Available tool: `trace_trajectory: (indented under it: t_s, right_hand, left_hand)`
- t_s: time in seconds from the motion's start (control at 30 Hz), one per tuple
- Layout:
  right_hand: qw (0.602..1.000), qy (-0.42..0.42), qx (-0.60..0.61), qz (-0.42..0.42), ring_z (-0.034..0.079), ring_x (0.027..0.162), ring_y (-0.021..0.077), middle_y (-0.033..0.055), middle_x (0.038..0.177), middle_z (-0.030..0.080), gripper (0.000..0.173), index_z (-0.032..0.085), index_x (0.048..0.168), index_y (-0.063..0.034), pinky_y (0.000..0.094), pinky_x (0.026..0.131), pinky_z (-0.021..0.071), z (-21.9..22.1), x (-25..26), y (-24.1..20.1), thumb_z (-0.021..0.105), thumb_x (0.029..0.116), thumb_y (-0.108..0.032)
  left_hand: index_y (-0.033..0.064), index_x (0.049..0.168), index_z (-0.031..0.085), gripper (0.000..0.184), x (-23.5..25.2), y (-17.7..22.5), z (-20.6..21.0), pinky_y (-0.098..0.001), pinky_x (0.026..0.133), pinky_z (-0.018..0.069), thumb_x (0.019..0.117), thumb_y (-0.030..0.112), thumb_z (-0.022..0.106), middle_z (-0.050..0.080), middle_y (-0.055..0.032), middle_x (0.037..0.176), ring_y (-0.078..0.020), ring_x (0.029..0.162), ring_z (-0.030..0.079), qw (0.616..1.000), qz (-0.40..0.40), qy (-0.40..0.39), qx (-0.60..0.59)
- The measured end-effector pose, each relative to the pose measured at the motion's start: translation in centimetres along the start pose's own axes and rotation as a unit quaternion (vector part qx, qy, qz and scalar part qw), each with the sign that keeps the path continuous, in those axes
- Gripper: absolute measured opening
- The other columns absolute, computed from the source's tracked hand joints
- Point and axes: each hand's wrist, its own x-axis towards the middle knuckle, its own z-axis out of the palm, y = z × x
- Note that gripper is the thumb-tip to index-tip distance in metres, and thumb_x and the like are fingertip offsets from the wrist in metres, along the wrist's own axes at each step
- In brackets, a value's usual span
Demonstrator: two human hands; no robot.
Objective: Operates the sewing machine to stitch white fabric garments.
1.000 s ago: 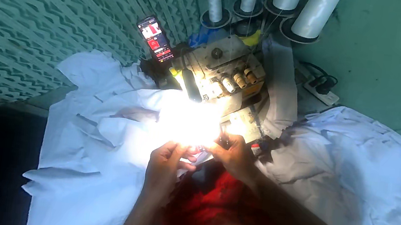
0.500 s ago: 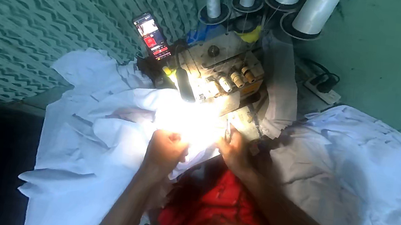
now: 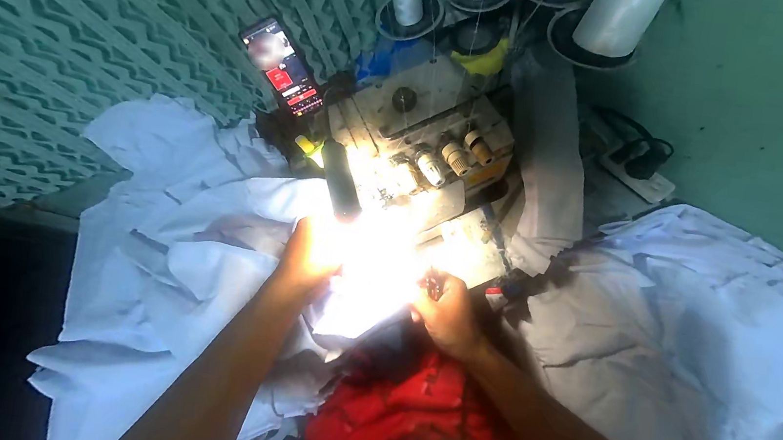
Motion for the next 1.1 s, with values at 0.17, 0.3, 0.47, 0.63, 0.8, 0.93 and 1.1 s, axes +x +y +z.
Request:
trace_trajectory:
  t_s: [0.17, 0.3, 0.47, 0.63, 0.8, 0.93, 1.1]
  right_hand:
    - [1.000, -0.002, 0.000, -0.010, 0.055, 0.050, 0.0047, -0.0015, 0.069, 0.063, 0.005, 0.067, 0.095, -0.0024, 0.0205, 0.048, 0.0499, 0.0, 0.1, 0.1, 0.067, 0.0895, -0.003]
    - [1.000, 0.001, 0.000, -0.017, 0.056, 0.051, 0.0046, -0.0015, 0.069, 0.063, 0.005, 0.067, 0.094, -0.0021, 0.0203, 0.049, 0.0502, 0.0, 0.1, 0.2, 0.067, 0.0890, -0.003]
    - [1.000, 0.006, -0.011, -0.016, 0.057, 0.052, 0.0049, -0.0011, 0.072, 0.064, 0.006, 0.067, 0.095, -0.0019, 0.0204, 0.049, 0.0512, 0.1, -0.1, 0.1, 0.066, 0.0893, -0.003]
    - [1.000, -0.007, -0.026, 0.008, 0.057, 0.051, 0.0042, -0.0033, 0.070, 0.063, 0.009, 0.066, 0.097, -0.0053, 0.0202, 0.048, 0.0512, 0.0, -1.5, -1.3, 0.067, 0.0887, -0.005]
    - [1.000, -0.001, 0.005, -0.021, 0.057, 0.052, 0.0040, -0.0022, 0.074, 0.065, 0.012, 0.066, 0.099, -0.0041, 0.0198, 0.047, 0.0505, 1.0, -1.9, -1.3, 0.068, 0.0876, -0.001]
    - [0.999, 0.014, -0.018, -0.032, 0.058, 0.051, 0.0051, -0.0025, 0.070, 0.063, 0.011, 0.065, 0.097, -0.0026, 0.0211, 0.047, 0.0521, 2.2, -0.5, -1.1, 0.066, 0.0858, 0.001]
    - [0.997, 0.011, -0.057, -0.047, 0.058, 0.048, 0.0071, -0.0023, 0.063, 0.058, 0.010, 0.059, 0.087, -0.0033, 0.0238, 0.047, 0.0548, 4.2, 1.6, -2.1, 0.065, 0.0830, 0.003]
  left_hand:
    - [0.0045, 0.080, 0.058, 0.019, -0.2, 0.2, 0.3, -0.0218, 0.041, 0.0468, 0.0977, 0.007, 0.065, 0.054, -0.0037, 0.055, -0.0101, 0.041, 0.052, 1.000, -0.008, 0.013, -0.011]
    - [0.0052, 0.080, 0.058, 0.020, -0.1, 0.2, 0.4, -0.0222, 0.041, 0.0459, 0.0978, 0.008, 0.066, 0.053, -0.0036, 0.055, -0.0103, 0.041, 0.051, 1.000, -0.017, 0.018, -0.018]
    - [0.0069, 0.080, 0.064, 0.019, -0.1, -0.5, -0.5, -0.0263, 0.043, 0.0508, 0.0970, 0.014, 0.069, 0.059, -0.0033, 0.057, -0.0116, 0.044, 0.057, 0.983, 0.097, 0.038, 0.149]
    - [0.0040, 0.093, 0.075, 0.037, -2.0, -4.2, -1.3, -0.0510, 0.087, 0.0553, 0.0964, 0.034, 0.054, 0.073, -0.0159, 0.107, -0.0348, 0.103, 0.069, 0.715, 0.452, 0.100, 0.525]
    - [0.0031, 0.114, 0.073, 0.039, -1.5, -6.1, -1.2, -0.0451, 0.099, 0.0526, 0.0991, 0.026, 0.046, 0.069, -0.0164, 0.128, -0.0333, 0.117, 0.065, 0.700, 0.486, 0.061, 0.519]
    - [0.0042, 0.123, 0.071, 0.042, 0.1, -5.8, -2.2, -0.0449, 0.107, 0.0490, 0.0979, 0.025, 0.045, 0.065, -0.0157, 0.134, -0.0310, 0.129, 0.060, 0.721, 0.475, 0.064, 0.500]
    - [0.0019, 0.117, 0.070, 0.035, 2.4, -2.8, -3.9, -0.0504, 0.101, 0.0491, 0.0890, 0.019, 0.059, 0.067, -0.0166, 0.125, -0.0343, 0.121, 0.061, 0.765, 0.453, 0.085, 0.450]
